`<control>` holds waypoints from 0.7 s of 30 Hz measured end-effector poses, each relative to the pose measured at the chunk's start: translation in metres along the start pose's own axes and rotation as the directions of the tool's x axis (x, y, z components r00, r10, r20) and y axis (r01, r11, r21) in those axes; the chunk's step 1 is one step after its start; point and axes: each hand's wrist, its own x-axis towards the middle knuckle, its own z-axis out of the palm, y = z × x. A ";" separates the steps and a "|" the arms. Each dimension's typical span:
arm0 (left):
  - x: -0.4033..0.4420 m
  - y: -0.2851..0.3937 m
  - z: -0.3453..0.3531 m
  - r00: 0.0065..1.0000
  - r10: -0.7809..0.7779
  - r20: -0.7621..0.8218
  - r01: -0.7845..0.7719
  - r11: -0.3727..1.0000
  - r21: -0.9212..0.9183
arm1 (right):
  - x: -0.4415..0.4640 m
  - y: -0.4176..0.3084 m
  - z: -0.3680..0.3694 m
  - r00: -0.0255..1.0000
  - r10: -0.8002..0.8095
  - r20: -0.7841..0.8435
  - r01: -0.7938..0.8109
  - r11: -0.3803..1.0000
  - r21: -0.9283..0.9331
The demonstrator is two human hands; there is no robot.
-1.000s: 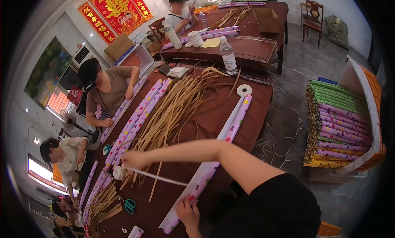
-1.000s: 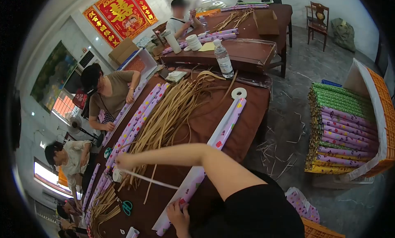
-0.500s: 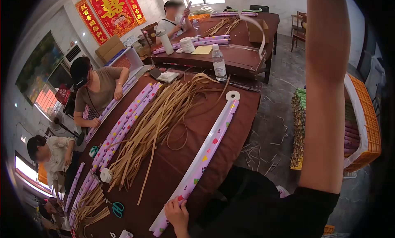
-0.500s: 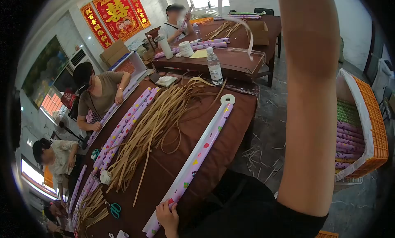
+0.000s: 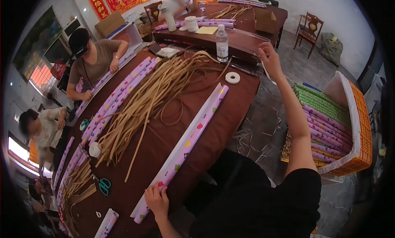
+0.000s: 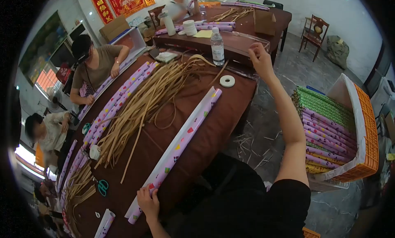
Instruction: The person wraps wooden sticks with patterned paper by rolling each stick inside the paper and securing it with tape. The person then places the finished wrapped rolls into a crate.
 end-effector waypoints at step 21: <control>-0.007 -0.012 -0.003 0.998 0.052 0.028 -0.051 0.999 -0.018 | -0.071 0.097 0.133 0.753 0.387 0.532 -0.384 0.915 -0.121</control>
